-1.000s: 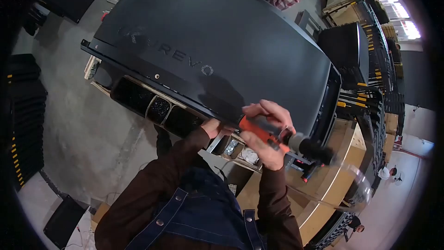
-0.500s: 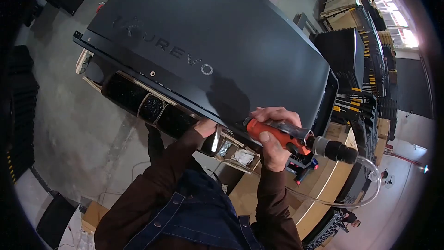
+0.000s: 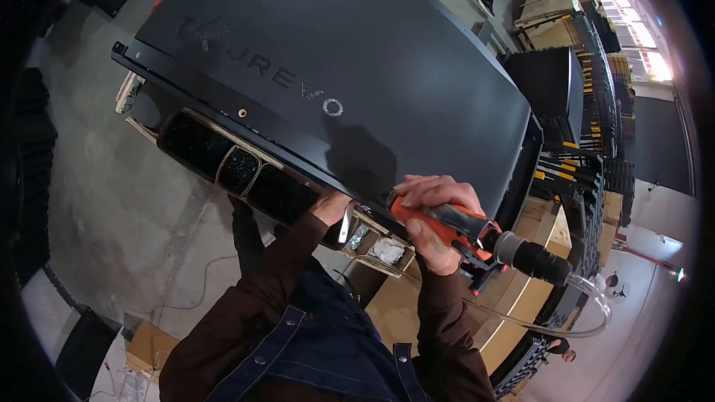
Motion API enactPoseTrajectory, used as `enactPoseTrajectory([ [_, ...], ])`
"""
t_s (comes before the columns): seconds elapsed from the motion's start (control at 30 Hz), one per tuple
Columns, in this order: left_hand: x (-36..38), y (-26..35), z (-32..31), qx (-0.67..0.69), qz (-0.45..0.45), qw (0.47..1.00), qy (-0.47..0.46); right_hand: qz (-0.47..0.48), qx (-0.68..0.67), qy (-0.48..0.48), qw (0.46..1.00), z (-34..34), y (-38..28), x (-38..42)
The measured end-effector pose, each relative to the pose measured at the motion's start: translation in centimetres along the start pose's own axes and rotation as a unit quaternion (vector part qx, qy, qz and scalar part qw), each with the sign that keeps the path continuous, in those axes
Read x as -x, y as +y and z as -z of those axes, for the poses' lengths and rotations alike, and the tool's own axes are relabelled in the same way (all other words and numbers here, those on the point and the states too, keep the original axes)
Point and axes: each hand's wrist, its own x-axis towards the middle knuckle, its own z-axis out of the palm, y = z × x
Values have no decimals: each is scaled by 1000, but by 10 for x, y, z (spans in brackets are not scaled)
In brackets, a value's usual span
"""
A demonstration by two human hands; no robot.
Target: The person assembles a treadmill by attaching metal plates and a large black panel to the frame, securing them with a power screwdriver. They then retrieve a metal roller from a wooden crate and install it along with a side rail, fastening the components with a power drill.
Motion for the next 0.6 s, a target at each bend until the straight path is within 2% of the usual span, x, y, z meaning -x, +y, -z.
enactPoseTrajectory([
  [0.13,-4,16,-10,-43,-21,999,5,9,-5,0,1000,1,0,1],
  [0.27,22,31,-1,-94,-37,994,30,-53,-37,23,998,-4,-11,0],
  [0.3,17,13,18,-103,-45,993,-34,-82,-68,44,993,-9,-16,-2],
  [0.33,8,0,37,-117,-55,987,-94,-109,-31,44,993,-1,-14,-1],
  [0.37,21,14,26,-67,4,994,-89,-118,-26,51,991,1,-14,0],
  [0.4,33,18,13,-54,-85,993,-60,-127,-21,55,990,0,-15,2],
  [0.43,45,22,2,-68,-102,992,1,-84,-24,85,993,-7,-7,6],
  [0.5,52,23,-2,-81,-31,996,21,-38,124,205,970,-50,-10,9],
  [0.53,54,17,3,-84,-48,994,46,-38,144,136,979,-50,-16,12],
  [0.57,34,-20,29,-176,-171,962,123,-33,107,112,987,-40,-16,11],
  [0.6,19,-49,57,-262,-289,901,191,-27,73,89,993,-31,-17,9],
])
